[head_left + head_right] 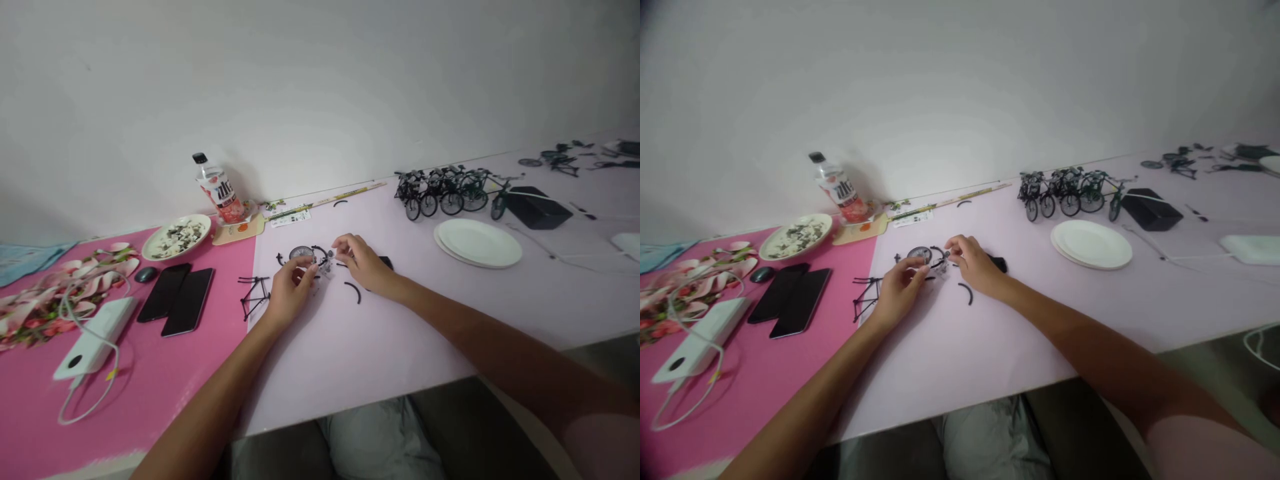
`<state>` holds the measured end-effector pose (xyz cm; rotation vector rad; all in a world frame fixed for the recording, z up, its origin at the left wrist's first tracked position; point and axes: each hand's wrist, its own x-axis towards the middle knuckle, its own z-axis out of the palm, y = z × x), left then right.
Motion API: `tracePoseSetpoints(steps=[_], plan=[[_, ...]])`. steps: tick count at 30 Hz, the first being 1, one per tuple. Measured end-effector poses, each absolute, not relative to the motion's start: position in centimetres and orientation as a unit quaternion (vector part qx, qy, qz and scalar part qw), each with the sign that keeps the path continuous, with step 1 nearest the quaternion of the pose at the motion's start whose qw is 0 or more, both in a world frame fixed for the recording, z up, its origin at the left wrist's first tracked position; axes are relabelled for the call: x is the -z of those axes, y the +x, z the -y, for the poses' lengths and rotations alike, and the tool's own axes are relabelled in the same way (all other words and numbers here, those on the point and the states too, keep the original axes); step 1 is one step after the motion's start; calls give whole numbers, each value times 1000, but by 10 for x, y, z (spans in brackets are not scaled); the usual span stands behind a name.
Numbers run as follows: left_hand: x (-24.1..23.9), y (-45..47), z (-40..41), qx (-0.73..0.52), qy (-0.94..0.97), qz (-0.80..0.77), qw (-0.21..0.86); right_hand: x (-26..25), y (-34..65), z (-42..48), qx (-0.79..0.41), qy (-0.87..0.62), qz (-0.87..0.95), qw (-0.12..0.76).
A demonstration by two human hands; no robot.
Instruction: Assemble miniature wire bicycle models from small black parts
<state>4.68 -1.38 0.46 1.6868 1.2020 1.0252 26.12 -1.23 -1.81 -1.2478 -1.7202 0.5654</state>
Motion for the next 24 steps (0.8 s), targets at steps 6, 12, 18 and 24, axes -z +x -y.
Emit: tracePoseSetpoints(steps=[6, 12, 18, 24], plan=[[-4, 48, 15, -406, 659, -480, 413, 15, 260, 15, -230, -491, 707, 454], [-2, 47, 14, -397, 657, -472, 434, 15, 257, 17, -240, -477, 710, 458], [1, 48, 13, -396, 663, -454, 445, 14, 256, 18, -243, -472, 716, 453], [5, 46, 10, -400, 661, -458, 439, 13, 256, 20, -244, -469, 707, 470]])
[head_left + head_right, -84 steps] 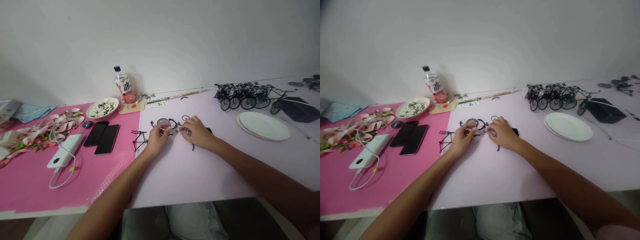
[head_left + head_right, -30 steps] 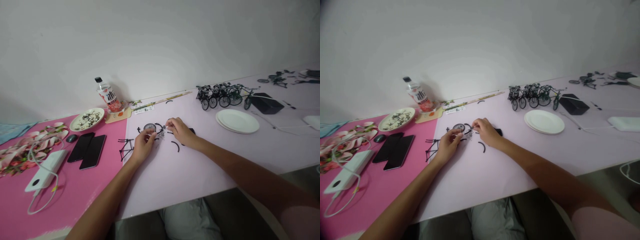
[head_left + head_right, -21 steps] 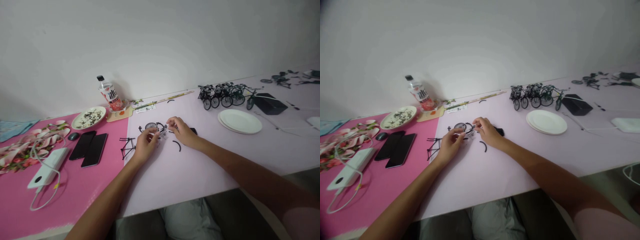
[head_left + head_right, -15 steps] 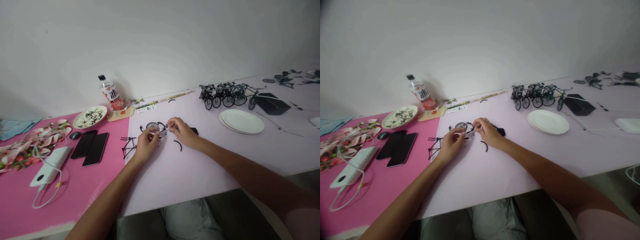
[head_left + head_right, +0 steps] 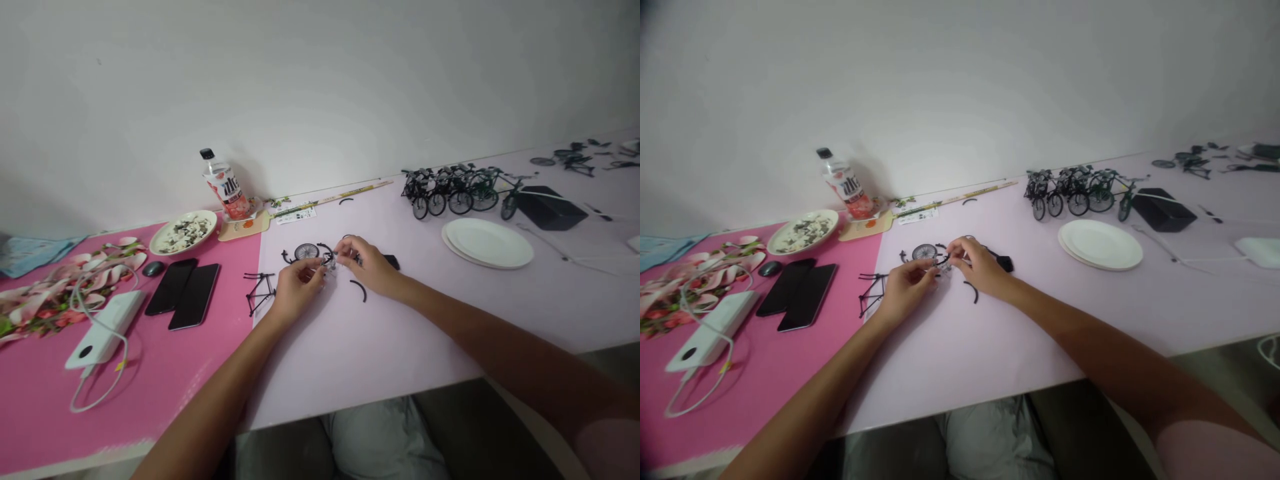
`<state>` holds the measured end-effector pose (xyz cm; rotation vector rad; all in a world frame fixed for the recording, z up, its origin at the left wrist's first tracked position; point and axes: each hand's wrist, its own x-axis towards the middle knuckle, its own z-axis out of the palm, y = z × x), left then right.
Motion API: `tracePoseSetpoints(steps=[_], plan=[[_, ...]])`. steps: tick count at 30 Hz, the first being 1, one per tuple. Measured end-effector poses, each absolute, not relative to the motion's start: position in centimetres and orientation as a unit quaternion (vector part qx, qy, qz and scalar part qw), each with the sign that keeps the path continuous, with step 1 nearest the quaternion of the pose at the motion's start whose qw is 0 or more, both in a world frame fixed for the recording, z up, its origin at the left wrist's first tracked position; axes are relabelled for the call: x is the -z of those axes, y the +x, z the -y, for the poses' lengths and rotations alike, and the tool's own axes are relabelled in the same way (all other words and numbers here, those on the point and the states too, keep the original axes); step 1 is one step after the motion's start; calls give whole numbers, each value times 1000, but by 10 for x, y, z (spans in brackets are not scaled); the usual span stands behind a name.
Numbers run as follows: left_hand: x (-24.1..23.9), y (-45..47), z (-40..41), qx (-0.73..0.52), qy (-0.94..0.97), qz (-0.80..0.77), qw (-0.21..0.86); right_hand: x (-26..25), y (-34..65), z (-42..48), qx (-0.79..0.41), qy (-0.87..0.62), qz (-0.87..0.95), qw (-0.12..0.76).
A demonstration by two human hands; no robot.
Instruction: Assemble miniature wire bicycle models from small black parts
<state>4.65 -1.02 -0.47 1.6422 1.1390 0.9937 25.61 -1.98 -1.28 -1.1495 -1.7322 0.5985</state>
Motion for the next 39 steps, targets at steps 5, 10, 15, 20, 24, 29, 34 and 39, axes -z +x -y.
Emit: tracePoseSetpoints(steps=[5, 10, 15, 20, 24, 29, 34, 39], plan=[[4, 46, 10, -401, 662, -465, 429, 11, 256, 20, -220, -462, 700, 498], [4, 46, 10, -403, 658, -471, 428, 14, 258, 16, -176, -476, 680, 530], [4, 46, 9, -421, 646, -477, 423, 19, 260, 12, -140, -507, 667, 528], [2, 45, 10, -423, 638, -484, 423, 13, 260, 14, -140, -511, 679, 508], [1, 45, 10, -427, 634, -480, 429, 6, 257, 20, -171, -484, 711, 481], [-1, 45, 10, -438, 628, -474, 435, 7, 256, 21, -188, -453, 750, 443], [-2, 47, 12, -431, 630, -477, 436, 11, 258, 18, -181, -438, 756, 450], [-3, 48, 13, -417, 641, -444, 467, 13, 260, 16, -137, -417, 744, 504]])
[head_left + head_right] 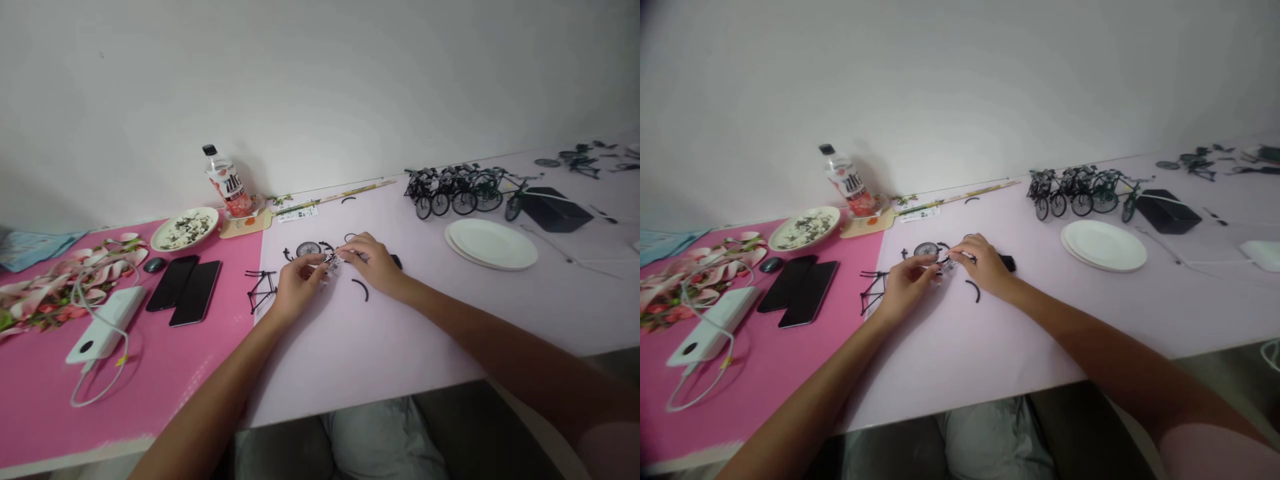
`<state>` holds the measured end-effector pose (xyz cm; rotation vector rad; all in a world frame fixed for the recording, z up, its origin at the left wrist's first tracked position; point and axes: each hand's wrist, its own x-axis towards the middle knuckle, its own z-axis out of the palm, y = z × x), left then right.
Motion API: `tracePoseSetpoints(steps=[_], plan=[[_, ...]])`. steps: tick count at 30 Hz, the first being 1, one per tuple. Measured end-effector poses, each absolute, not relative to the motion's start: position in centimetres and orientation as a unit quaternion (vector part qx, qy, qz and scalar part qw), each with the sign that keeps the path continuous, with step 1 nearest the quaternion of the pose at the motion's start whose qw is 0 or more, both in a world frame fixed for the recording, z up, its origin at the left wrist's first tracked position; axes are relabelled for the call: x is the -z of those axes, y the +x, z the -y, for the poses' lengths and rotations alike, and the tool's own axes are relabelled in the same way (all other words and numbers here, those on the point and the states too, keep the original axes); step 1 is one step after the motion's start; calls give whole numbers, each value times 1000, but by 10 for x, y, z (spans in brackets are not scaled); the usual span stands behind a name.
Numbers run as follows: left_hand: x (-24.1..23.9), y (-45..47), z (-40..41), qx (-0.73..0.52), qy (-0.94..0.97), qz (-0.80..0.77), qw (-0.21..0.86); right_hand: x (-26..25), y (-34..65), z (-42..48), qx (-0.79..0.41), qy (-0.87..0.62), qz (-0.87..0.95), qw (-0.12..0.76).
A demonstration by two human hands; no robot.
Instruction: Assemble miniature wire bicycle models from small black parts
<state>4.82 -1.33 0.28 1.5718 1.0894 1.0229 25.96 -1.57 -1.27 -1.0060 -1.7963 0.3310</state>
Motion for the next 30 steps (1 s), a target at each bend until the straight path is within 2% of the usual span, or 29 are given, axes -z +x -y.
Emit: tracePoseSetpoints(steps=[5, 20, 30], plan=[[-2, 49, 16, -407, 637, -416, 505, 9, 259, 19, -123, -439, 703, 545], [-7, 49, 19, -387, 608, -392, 572, 5, 258, 24, -109, -423, 727, 530], [-2, 49, 16, -372, 621, -373, 580, 7, 259, 24, -111, -419, 732, 525]])
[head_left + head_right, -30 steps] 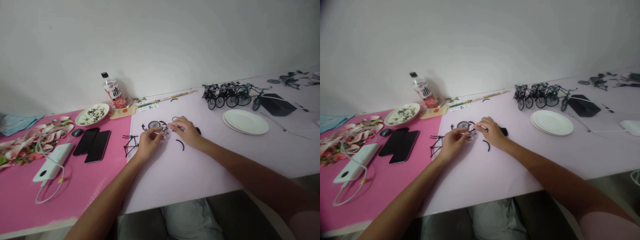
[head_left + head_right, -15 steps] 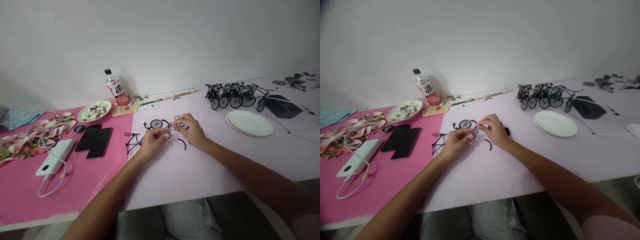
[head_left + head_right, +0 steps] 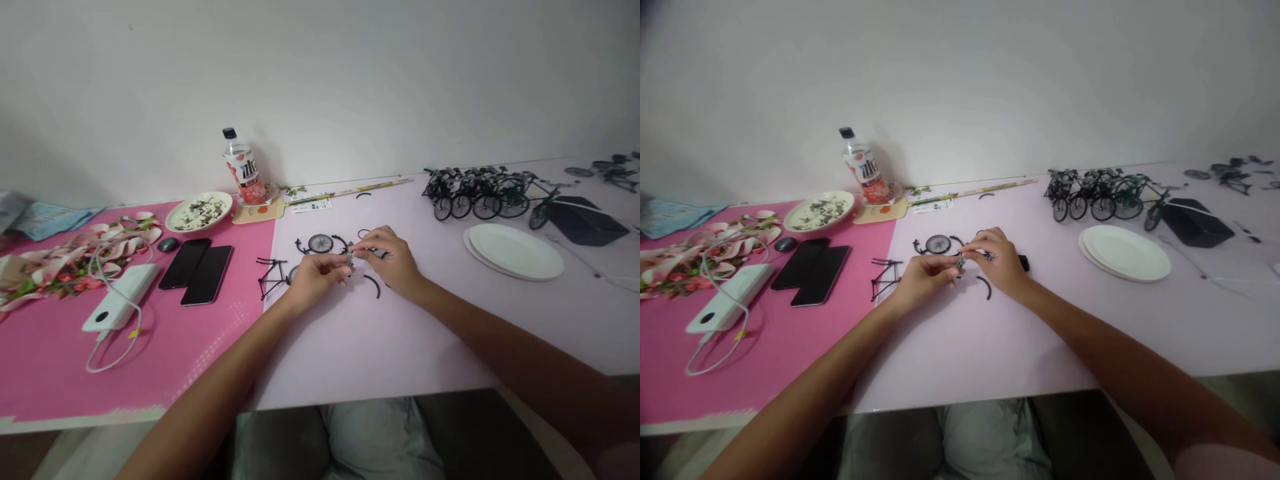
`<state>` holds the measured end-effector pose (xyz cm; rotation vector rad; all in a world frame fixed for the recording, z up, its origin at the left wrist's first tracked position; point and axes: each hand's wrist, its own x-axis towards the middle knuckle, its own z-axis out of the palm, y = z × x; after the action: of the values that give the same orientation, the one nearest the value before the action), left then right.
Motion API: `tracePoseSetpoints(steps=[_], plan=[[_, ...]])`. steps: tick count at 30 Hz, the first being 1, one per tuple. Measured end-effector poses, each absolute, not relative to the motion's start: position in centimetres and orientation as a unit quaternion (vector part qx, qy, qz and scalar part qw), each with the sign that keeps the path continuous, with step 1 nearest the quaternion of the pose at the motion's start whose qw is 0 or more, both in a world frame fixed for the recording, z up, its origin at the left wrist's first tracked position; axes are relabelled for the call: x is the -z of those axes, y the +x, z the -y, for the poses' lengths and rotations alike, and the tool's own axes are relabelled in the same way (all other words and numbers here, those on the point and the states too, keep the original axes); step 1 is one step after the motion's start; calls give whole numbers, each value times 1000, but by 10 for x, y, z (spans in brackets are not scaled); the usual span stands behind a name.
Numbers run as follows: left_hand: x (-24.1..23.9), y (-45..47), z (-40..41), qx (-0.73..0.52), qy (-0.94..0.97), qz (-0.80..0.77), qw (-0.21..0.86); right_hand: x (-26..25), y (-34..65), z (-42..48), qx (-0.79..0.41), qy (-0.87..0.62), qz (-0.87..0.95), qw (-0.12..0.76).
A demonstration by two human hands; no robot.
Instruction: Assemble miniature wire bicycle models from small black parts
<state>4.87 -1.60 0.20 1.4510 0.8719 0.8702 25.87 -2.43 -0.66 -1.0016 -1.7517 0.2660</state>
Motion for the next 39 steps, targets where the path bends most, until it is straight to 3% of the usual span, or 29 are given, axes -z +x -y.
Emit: tracePoseSetpoints(steps=[20, 31, 39], plan=[[-9, 51, 20, -368, 644, -388, 547, 4, 256, 28, -107, -419, 738, 518], [-9, 48, 19, -376, 673, -367, 520, 3, 251, 30, -207, -422, 707, 528], [-8, 50, 19, -366, 661, -381, 533, 2, 251, 30, -216, -428, 704, 524]])
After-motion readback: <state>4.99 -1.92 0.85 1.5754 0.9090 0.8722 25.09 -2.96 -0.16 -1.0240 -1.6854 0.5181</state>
